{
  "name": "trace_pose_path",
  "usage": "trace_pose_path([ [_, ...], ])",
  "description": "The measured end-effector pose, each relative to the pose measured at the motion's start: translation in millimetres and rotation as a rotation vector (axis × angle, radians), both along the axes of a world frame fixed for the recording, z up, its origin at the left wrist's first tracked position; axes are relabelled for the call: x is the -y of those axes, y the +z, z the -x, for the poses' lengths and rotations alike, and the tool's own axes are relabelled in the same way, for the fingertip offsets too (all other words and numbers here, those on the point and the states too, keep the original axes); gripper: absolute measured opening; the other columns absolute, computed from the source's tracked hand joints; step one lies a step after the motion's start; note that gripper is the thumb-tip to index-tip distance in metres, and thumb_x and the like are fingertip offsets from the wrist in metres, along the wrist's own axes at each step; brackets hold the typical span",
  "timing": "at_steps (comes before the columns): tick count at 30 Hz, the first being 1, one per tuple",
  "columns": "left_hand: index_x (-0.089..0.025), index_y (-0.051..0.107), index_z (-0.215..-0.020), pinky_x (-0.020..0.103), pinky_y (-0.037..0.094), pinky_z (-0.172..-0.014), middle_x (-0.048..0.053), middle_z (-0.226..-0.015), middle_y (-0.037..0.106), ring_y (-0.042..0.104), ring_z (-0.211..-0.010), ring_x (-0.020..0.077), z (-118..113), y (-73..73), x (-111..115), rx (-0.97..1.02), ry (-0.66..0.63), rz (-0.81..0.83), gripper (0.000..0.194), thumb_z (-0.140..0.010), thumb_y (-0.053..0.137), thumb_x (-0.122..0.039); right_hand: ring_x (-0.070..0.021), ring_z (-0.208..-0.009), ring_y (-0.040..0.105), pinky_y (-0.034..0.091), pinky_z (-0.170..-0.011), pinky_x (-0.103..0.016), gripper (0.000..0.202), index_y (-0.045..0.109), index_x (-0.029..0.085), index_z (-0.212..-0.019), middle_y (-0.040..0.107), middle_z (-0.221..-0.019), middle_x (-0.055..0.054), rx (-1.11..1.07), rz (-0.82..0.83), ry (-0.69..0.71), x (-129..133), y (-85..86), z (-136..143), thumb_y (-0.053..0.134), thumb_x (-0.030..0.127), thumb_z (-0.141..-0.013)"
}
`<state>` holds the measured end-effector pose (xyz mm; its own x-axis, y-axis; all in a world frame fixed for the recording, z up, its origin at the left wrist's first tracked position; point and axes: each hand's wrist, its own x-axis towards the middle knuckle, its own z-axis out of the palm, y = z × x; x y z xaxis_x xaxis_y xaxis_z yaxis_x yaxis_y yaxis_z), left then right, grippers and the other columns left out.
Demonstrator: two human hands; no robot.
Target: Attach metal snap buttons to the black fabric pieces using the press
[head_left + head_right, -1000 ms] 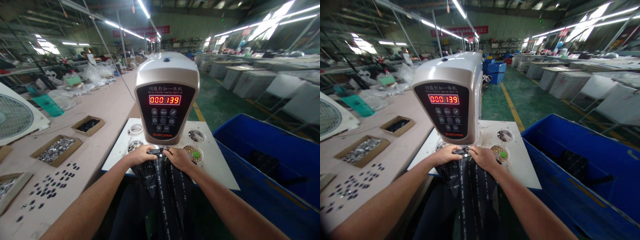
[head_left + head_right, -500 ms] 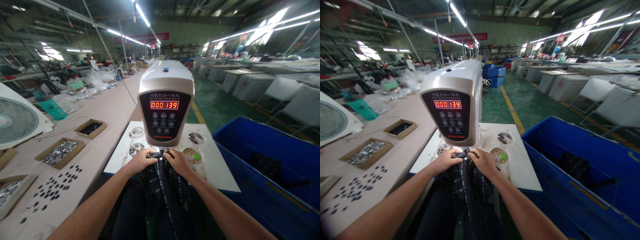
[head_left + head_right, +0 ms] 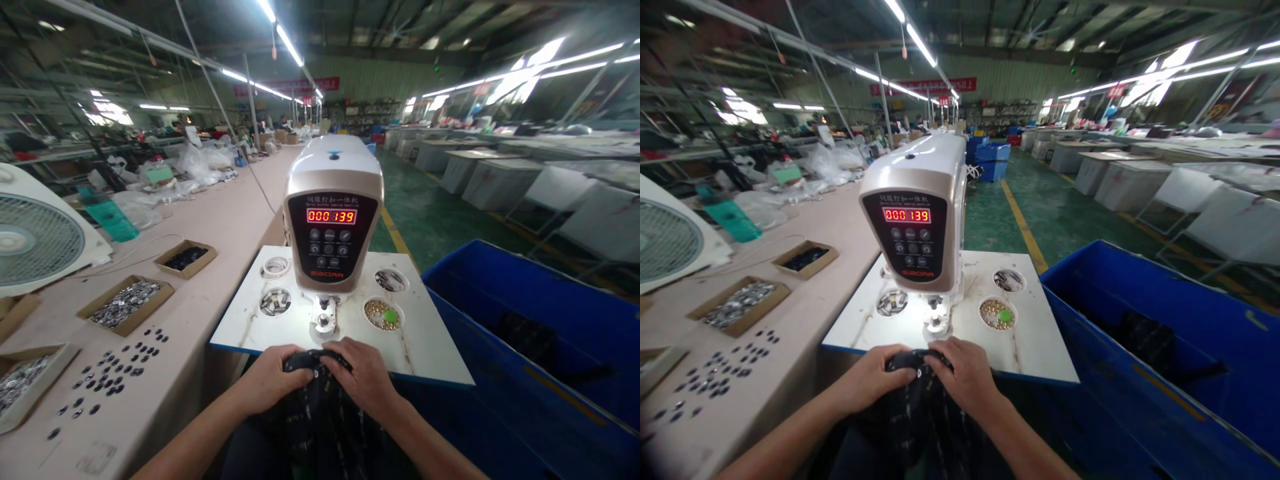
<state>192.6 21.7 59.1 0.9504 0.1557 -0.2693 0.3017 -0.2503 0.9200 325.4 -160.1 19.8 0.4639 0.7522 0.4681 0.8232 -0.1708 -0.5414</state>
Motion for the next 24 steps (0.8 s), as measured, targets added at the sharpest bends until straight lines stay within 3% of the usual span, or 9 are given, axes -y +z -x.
trace_pose_path([
  [3,-0.011,0.074,-0.092,0.026,0.044,-0.067,0.003,-0.079,0.071,0.06,-0.068,0.0159,31.2,-8.8,10.4,-0.156,0.005,0.368,0.039,-0.073,0.079,-0.044,-0.02,-0.076,0.071,0.05,-0.071,-0.031,0.021,0.072,0.023,-0.106,0.075,-0.085,-0.003,-0.06,0.002,0.058,10.0,-4.2,25.5,0.063,0.039,-0.097],
  [6,-0.01,0.075,-0.093,0.025,0.045,-0.069,0.006,-0.081,0.073,0.061,-0.066,0.0149,53.3,-11.4,21.9,-0.198,0.111,0.572,0.045,-0.065,0.086,-0.043,-0.0183,-0.08,0.072,0.052,-0.075,-0.029,0.018,0.073,0.024,-0.105,0.076,-0.089,-0.002,-0.179,-0.012,0.105,12.0,-1.5,42.4,0.066,0.038,-0.095],
  [15,-0.012,0.076,-0.093,0.023,0.051,-0.066,0.007,-0.084,0.076,0.066,-0.066,0.0141,100.7,16.4,45.4,-0.149,0.307,0.71,0.038,-0.066,0.088,-0.035,-0.0195,-0.088,0.074,0.056,-0.084,-0.029,0.013,0.076,0.024,-0.099,0.079,-0.096,-0.002,-0.472,0.003,0.165,5.1,43.0,75.8,0.071,0.031,-0.089],
  [24,-0.012,0.076,-0.088,0.02,0.051,-0.065,0.003,-0.077,0.073,0.064,-0.064,0.0113,143.3,27.7,55.1,-0.068,0.356,0.697,0.032,-0.068,0.087,-0.034,-0.0195,-0.087,0.075,0.057,-0.084,-0.028,0.013,0.077,0.024,-0.099,0.079,-0.096,-0.001,-0.468,0.016,0.227,0.2,52.0,107.7,0.071,0.03,-0.088],
])
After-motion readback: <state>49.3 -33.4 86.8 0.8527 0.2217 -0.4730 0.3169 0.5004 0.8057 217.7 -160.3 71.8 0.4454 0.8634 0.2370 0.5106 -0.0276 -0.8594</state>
